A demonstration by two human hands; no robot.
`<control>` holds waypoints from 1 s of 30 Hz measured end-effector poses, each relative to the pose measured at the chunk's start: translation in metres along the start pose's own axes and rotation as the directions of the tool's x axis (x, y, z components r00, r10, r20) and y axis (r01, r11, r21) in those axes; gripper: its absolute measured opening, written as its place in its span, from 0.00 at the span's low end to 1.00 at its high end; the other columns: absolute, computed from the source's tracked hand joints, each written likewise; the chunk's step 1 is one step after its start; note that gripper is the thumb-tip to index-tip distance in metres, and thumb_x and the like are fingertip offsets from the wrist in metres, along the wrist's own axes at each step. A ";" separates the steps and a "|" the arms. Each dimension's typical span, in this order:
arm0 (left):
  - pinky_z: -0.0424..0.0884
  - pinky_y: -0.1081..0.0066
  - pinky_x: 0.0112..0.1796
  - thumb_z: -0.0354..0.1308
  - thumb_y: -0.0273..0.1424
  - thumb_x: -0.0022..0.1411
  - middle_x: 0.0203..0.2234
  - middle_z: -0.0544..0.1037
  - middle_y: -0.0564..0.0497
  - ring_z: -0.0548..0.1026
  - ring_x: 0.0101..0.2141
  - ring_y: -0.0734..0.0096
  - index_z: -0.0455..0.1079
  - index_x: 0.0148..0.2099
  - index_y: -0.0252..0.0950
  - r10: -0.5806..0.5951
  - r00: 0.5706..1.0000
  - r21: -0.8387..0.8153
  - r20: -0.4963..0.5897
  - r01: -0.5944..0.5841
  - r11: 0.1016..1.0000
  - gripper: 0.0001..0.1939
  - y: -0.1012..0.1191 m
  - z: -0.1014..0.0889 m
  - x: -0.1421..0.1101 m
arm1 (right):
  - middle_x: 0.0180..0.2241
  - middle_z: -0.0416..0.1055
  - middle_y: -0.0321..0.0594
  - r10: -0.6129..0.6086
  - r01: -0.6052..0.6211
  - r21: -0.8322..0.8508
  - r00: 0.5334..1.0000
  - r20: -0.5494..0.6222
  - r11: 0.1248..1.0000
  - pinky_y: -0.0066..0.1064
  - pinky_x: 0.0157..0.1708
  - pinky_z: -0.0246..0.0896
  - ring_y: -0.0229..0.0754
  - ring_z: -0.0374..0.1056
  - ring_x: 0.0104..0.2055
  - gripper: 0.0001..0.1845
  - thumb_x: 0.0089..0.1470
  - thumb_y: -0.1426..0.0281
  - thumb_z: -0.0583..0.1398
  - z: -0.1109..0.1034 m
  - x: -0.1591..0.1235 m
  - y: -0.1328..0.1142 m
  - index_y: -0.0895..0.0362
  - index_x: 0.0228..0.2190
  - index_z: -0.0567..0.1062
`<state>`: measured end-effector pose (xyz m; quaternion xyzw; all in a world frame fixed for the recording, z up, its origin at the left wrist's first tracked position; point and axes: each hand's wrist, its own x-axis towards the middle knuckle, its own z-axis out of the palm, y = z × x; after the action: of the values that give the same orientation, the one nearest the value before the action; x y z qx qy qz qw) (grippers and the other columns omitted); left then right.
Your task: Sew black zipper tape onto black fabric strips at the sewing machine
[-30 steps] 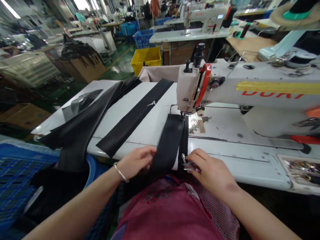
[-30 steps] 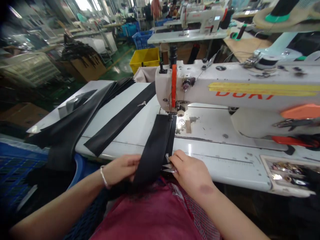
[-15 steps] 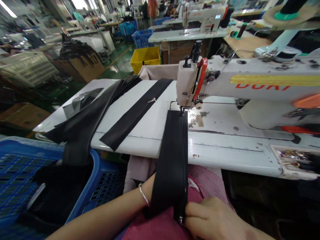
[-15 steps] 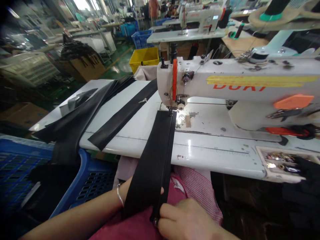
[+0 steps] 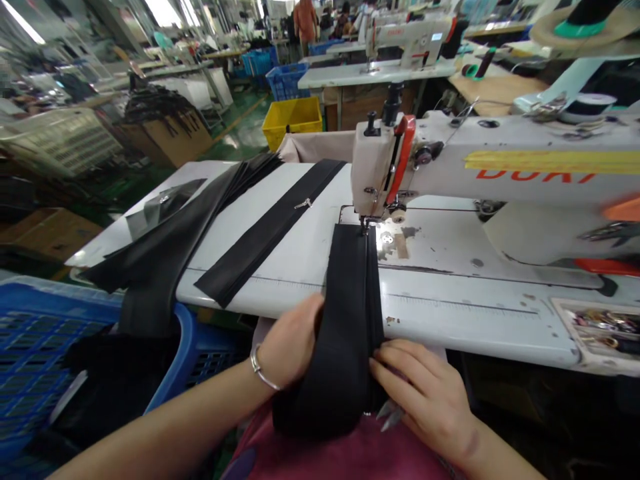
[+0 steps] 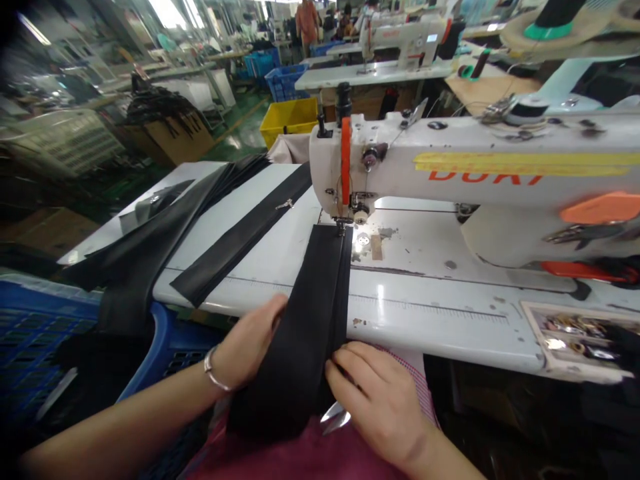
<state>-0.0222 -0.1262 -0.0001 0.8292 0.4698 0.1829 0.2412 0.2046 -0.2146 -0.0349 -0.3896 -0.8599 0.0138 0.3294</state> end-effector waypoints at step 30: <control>0.38 0.54 0.64 0.63 0.34 0.44 0.67 0.45 0.41 0.46 0.65 0.55 0.48 0.68 0.36 0.518 0.650 0.124 0.557 -0.682 0.721 0.50 -0.033 -0.021 0.094 | 0.40 0.77 0.42 -0.146 0.146 -0.034 0.989 -0.003 0.989 0.32 0.46 0.68 0.42 0.71 0.45 0.19 0.64 0.75 0.47 -0.011 0.024 0.019 0.60 0.40 0.77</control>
<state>-0.0098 -0.0254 0.0059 0.9837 0.1110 -0.0399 0.1359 0.2121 -0.1879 -0.0183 -0.3313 -0.8854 -0.0259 0.3251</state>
